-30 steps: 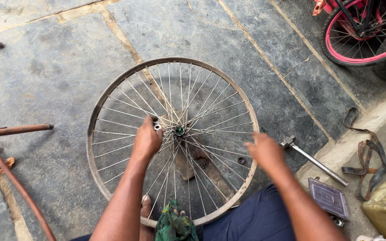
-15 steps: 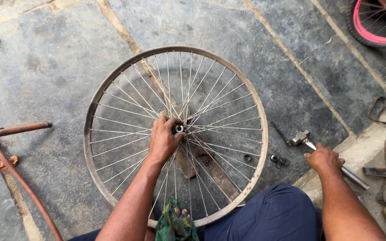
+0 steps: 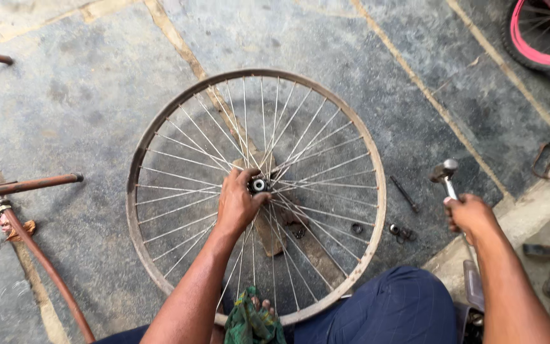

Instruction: The person cleans a bicycle wheel hub with a cloth and uses a hammer and a punch tool to seat parts into the hub.

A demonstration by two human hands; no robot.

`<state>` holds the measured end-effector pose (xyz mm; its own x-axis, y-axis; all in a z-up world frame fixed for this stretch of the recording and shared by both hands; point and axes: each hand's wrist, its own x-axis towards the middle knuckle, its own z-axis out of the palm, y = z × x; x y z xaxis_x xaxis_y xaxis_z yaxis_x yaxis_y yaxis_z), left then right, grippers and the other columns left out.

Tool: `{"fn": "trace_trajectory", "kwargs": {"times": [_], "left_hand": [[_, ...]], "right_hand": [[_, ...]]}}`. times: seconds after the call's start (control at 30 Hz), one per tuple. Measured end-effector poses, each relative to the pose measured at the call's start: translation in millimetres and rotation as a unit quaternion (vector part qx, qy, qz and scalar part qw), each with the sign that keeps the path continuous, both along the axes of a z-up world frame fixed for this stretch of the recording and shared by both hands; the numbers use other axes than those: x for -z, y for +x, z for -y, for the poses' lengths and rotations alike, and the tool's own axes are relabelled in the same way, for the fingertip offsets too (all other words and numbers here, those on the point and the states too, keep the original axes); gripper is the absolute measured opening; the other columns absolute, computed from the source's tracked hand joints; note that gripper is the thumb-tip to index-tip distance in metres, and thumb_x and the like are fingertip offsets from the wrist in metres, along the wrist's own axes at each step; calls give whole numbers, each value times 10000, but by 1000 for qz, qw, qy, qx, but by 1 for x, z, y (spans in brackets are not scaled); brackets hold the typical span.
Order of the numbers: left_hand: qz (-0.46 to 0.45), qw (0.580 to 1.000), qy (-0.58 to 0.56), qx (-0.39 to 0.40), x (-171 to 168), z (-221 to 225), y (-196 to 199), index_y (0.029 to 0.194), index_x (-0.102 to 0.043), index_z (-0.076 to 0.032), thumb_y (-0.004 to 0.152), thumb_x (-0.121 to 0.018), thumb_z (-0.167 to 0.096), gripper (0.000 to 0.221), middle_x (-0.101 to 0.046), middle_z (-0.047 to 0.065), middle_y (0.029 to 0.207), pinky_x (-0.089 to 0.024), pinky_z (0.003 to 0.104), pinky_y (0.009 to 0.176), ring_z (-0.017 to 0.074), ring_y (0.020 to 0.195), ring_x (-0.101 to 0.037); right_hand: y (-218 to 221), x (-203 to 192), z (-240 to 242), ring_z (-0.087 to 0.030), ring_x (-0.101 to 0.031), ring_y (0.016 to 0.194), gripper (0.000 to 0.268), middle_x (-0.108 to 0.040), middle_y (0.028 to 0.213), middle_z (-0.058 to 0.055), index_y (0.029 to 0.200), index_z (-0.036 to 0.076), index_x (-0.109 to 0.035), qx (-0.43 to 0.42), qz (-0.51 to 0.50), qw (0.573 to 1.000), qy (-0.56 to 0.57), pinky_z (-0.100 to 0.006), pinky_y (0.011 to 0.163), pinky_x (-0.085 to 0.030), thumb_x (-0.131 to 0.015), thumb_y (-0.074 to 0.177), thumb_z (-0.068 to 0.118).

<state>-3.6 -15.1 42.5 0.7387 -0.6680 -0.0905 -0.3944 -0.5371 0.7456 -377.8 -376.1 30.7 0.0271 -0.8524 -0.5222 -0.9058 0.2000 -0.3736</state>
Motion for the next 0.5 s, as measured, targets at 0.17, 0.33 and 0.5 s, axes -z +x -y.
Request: {"fn": "trace_trajectory", "kwargs": {"times": [0.17,0.33,0.5], "left_hand": [[-8,1000,-7,-4,9,-11,1,1181,-727,-128,841,-808,-217,360,-670,85,1212,-499,414,1022,276,1174,-623],[84,995,6,-50,0,-8,-7,1089,-798,-167,765,-847,-236,334,-607,144,1310,-429,465,1051,343,1249,-524],[63,996,41,-51,-1,-8,-4,1061,-810,-197,725,-873,-267,349,-559,158,1383,-341,512,1092,360,1342,-441]], "right_hand": [[71,-70,-102,-150,-527,571,274,-565,809,-81,1276,92,-534,37,198,976,78,-324,482,-497,-554,1010,153],[148,-78,-197,-161,-479,491,316,-553,680,-59,1251,185,-538,-110,185,971,101,-336,397,-423,-626,954,250],[209,-72,-252,-192,-578,478,330,-602,642,-64,1192,97,-546,-342,132,928,-70,-384,411,-444,-556,1018,377]]}}
